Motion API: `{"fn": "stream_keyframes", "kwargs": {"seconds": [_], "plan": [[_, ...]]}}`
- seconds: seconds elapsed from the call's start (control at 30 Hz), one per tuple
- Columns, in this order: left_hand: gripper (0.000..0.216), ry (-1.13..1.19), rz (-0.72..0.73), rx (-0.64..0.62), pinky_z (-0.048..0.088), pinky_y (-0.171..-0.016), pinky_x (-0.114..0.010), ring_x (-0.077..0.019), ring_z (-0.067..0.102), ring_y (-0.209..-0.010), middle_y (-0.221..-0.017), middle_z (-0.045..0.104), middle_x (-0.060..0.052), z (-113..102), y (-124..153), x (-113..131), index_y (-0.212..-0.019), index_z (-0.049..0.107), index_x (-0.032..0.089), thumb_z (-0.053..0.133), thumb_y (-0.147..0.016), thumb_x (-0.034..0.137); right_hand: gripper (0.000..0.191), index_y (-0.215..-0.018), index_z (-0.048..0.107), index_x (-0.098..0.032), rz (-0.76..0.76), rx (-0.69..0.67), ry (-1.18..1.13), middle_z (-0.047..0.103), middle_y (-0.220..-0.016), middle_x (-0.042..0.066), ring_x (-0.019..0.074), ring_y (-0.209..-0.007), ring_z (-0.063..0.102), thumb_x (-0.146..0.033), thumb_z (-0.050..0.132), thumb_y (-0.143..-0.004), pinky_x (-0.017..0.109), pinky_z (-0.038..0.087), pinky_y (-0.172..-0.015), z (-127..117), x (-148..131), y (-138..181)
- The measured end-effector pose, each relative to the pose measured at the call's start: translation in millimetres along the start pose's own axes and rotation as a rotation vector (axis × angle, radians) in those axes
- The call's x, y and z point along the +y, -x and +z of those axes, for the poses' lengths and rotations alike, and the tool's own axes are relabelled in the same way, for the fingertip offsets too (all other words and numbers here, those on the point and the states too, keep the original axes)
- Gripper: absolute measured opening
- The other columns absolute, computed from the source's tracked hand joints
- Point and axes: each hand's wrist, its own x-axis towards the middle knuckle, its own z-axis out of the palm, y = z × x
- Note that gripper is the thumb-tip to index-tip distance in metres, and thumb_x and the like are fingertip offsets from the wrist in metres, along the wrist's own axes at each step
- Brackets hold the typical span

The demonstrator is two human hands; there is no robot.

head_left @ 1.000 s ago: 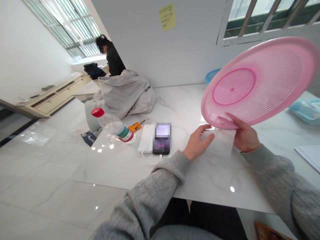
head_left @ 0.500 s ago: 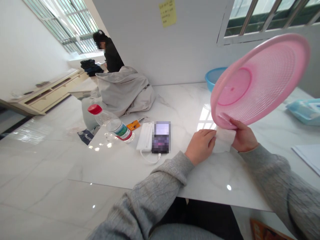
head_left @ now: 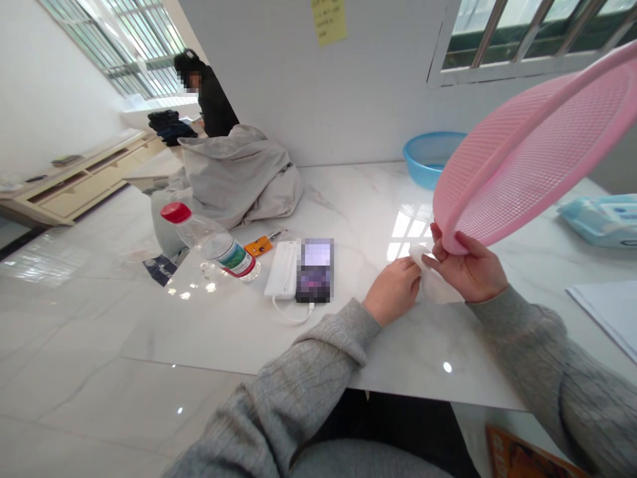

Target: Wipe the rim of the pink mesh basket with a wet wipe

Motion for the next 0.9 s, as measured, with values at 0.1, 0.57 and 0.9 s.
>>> {"fn": "stream_keyframes", "kwargs": {"seconds": [0.1, 0.57, 0.9], "plan": [[0.021, -0.018, -0.006, -0.058, 0.068, -0.122, -0.059, -0.0388, 0.082, -0.133, -0.13, 0.086, -0.022, 6, -3, -2, -0.117, 0.081, 0.016, 0.063, -0.108, 0.011, 0.022, -0.126, 0.087, -0.046, -0.042, 0.046, 0.015, 0.089, -0.147, -0.005, 0.0329, -0.145, 0.082, -0.044, 0.076, -0.107, 0.076, 0.064, -0.129, 9, 1, 6], [0.038, 0.435, -0.172, -0.063, 0.068, -0.125, -0.054, -0.0357, 0.083, -0.138, -0.144, 0.089, -0.012, 1, 2, 16, -0.133, 0.086, 0.027, 0.099, -0.098, 0.036, 0.016, -0.112, 0.089, -0.044, -0.121, 0.143, 0.063, 0.091, -0.141, -0.003, 0.0314, -0.163, 0.071, -0.038, 0.081, -0.1, 0.068, 0.059, -0.138, 5, -9, 2], [0.055, 0.743, -0.39, 0.14, 0.07, -0.118, -0.06, -0.0397, 0.087, -0.122, -0.096, 0.089, -0.011, -16, -1, 22, -0.111, 0.09, 0.022, 0.081, -0.108, 0.077, 0.017, -0.108, 0.091, -0.039, -0.14, 0.182, 0.113, 0.093, -0.133, 0.001, 0.0334, -0.147, 0.082, -0.037, 0.075, -0.102, 0.061, 0.067, -0.131, -18, -7, -10]]}}
